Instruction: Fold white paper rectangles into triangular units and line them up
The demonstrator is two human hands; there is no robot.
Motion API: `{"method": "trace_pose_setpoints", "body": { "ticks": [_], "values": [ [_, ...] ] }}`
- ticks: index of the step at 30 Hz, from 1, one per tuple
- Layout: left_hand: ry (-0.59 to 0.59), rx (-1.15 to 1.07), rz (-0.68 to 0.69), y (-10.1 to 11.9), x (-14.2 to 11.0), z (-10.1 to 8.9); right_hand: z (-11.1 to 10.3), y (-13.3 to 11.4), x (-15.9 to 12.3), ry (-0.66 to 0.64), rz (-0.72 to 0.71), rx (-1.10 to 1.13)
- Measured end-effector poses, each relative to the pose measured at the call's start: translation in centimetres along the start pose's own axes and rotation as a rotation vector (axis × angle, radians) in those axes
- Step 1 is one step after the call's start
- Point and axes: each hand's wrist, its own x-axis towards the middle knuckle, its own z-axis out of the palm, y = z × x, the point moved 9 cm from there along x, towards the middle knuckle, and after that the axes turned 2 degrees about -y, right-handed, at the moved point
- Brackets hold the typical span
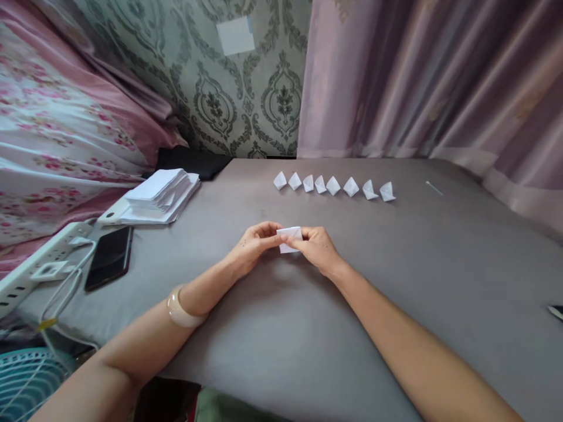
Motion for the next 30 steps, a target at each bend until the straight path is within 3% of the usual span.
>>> {"method": "trace_pose_setpoints", "body": {
  "ticks": [4,8,11,19,25,30],
  "values": [
    [0.029,-0.015,-0.02,-0.3,0.3,-0.7,0.1,-0.3,-0.2,0.001,0.003,-0.066],
    [0.124,-0.177,-0.015,-0.5,0.7,-1.5,0.3,0.2,0.0,0.043,0.017,0.116],
    [0.119,-0.239,-0.03,-0.7,0.7,-1.2,0.4,0.3,0.1,0.044,-0.004,0.2],
    [-0.011,0.048,0.026,0.4,0.2,-0.4,-0.9,-1.3,-0.1,0.072,-0.019,-0.266],
    [0.064,0.03,0.047,0.5,0.7,-1.8,-0.3,-1.7,-0.1,-0.023,-0.074,-0.132],
    [0.028,0.205,0.168,1.2,1.0,-1.7,-1.0,-1.7,0.1,0.035,-0.133,-0.288]
  ]
}}
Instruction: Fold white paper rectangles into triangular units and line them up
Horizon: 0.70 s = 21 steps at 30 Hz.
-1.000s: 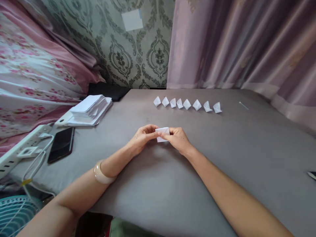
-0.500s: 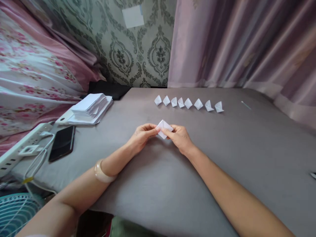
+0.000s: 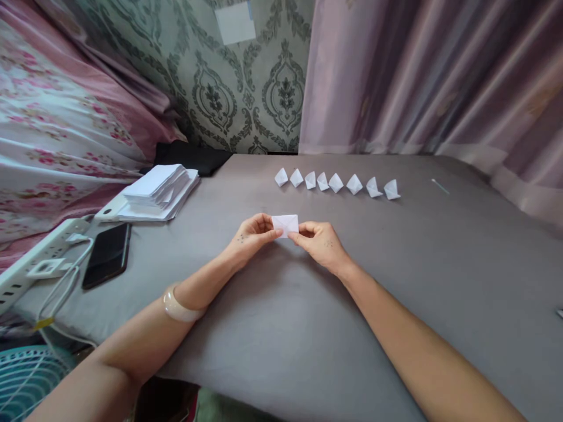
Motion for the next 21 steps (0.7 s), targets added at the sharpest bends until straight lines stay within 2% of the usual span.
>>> {"method": "trace_pose_setpoints", "body": {
  "ticks": [5,7,9,12,16,21],
  "values": [
    [0.059,0.648,0.381,3.5,-0.7,-0.2,-0.7,-2.5,-0.8,0.124,-0.34,-0.449],
    [0.023,0.906,0.53,4.5,-1.4,0.8,-0.2,-3.2,-1.4,0.132,-0.45,-0.641],
    [-0.045,1.141,0.618,4.5,-1.9,1.9,0.5,-3.4,-1.8,0.117,-0.523,-0.814],
    [-0.14,1.391,0.654,3.9,-2.1,3.0,1.5,-3.4,-2.1,0.087,-0.584,-0.994],
    [-0.238,1.563,0.686,3.1,-2.2,4.2,2.6,-3.0,-2.2,0.046,-0.621,-1.143],
    [-0.346,1.648,0.651,2.1,-2.4,5.0,3.2,-2.1,-2.6,-0.027,-0.553,-1.134]
  ]
}}
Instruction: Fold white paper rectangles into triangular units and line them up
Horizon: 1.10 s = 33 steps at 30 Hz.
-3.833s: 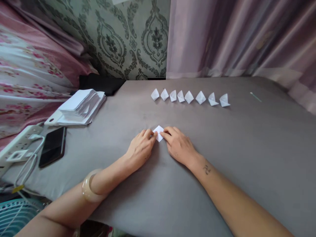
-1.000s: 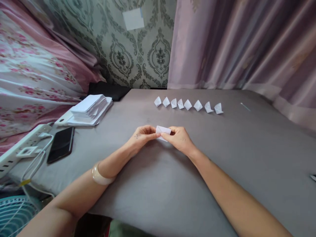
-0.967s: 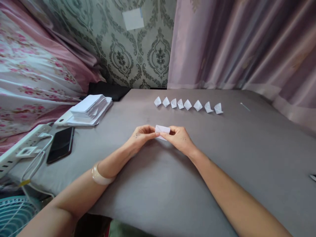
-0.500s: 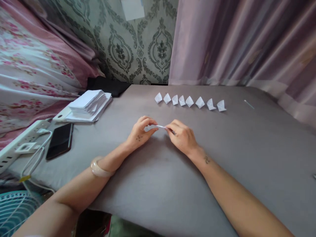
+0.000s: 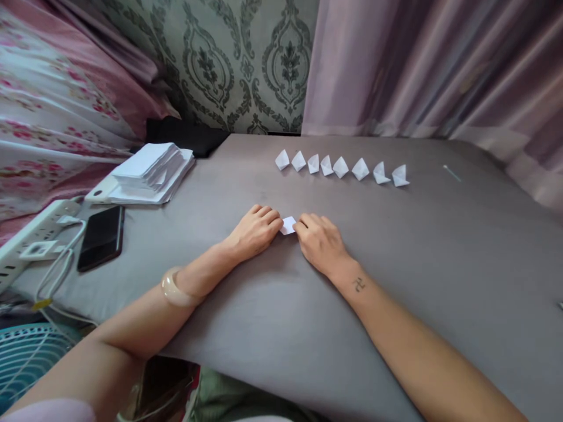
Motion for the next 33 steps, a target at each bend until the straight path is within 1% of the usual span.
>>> {"method": "trace_pose_setpoints", "body": {
  "ticks": [3,5,8,12,13,15,17,21,27,33],
  "values": [
    [-0.049,-0.033,-0.021,0.0,-0.3,0.4,-0.2,0.0,-0.4,-0.028,0.055,0.065],
    [-0.057,-0.101,-0.051,-0.4,-0.6,0.6,-0.3,0.1,-0.6,-0.037,0.097,0.111],
    [-0.017,-0.344,-0.165,-2.0,-0.8,1.0,-0.1,0.6,-0.7,-0.027,0.168,0.194],
    [0.033,-0.755,-0.409,-4.9,-1.2,2.4,0.2,1.4,-0.7,-0.015,0.259,0.268],
    [0.038,-0.821,-0.456,-5.4,-1.3,2.7,0.3,1.5,-0.7,-0.015,0.276,0.278],
    [0.044,-0.903,-0.503,-5.8,-1.4,3.0,0.3,1.6,-0.7,-0.013,0.31,0.291],
    [0.053,-0.934,-0.512,-5.9,-1.4,3.0,0.4,1.8,-0.8,-0.003,0.341,0.308],
    [0.062,-0.916,-0.496,-5.7,-1.2,2.7,0.7,2.6,-0.8,0.05,0.394,0.389],
    [0.028,-0.867,-0.538,-5.5,-1.0,2.7,1.5,3.8,-0.8,0.114,0.502,0.508],
    [0.036,-0.853,-0.599,-5.8,-1.1,2.9,1.9,4.3,-0.8,0.085,0.579,0.556]
  ]
}}
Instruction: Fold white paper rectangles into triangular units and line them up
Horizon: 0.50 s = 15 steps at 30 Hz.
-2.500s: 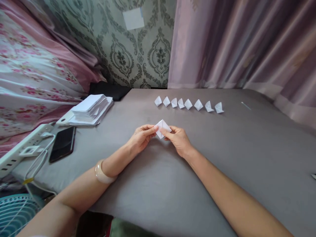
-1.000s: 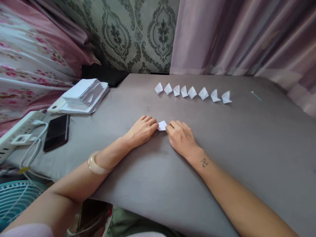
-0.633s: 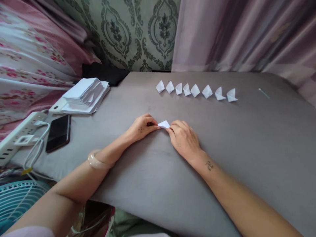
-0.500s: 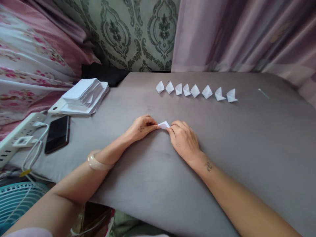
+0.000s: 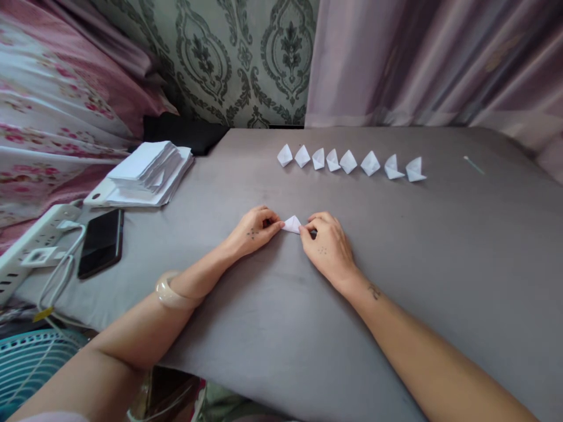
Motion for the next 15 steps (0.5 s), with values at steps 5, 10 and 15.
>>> {"method": "trace_pose_setpoints", "body": {
  "ticks": [5,10,15],
  "values": [
    [0.018,-0.033,-0.038,-0.51,0.2,-0.06,0.04,0.41,0.26,-0.01,0.032,0.02],
    [0.0,-0.04,-0.062,-0.57,0.43,0.03,0.18,0.93,0.65,-0.039,0.076,0.024],
    [-0.075,0.038,-0.099,-0.51,0.61,0.31,0.22,1.03,0.99,-0.063,0.103,0.02]
  ]
}}
